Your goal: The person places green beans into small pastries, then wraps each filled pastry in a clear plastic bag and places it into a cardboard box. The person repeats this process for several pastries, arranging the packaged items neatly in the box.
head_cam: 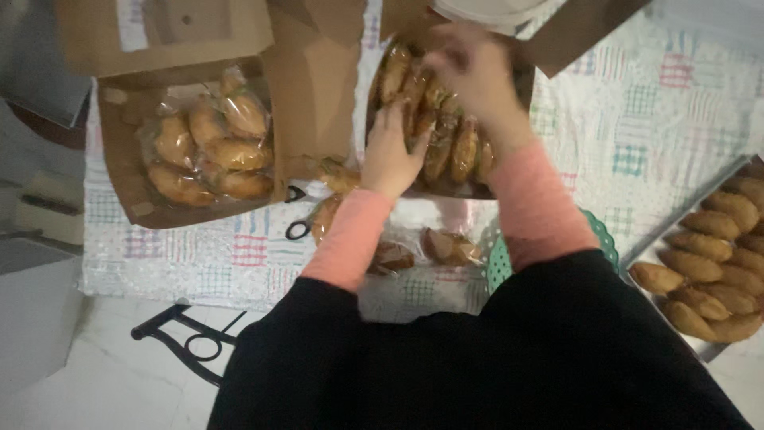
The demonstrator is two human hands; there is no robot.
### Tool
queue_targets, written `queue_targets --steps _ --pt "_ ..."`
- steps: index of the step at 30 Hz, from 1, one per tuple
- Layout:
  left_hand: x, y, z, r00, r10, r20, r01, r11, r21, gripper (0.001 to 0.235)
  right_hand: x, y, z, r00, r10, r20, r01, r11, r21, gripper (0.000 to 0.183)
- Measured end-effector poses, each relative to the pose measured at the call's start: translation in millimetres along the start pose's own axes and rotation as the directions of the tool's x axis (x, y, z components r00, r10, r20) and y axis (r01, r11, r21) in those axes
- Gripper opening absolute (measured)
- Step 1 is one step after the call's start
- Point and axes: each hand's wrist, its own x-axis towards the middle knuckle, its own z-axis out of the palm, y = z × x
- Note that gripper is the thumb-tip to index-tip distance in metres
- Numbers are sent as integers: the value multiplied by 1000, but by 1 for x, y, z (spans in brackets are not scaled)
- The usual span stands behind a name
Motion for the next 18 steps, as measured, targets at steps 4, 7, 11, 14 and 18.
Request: queue_targets --steps 4,7,11,14,18 --pt "-16 0 -12 985 -18 172 10 999 47 93 -40 -11 -70 974 200 105 -191 978 -87 28" --pt "-14 6 -11 987 19 157 -42 988 147 107 -83 -26 -73 902 307 302 -211 926 -312 33" --pt "-3 10 -10 969 -75 237 13 967 256 105 -120 -38 -45 973 -87 214 212 699 -683 77" --pt "5 11 -15 941 -120 316 26 957 288 101 -122 -38 -42 957 111 268 110 715 -690 78" --pt "9 9 -17 918 -130 374 -3 942 334 93 -115 -26 -51 924 224 310 48 735 -676 67"
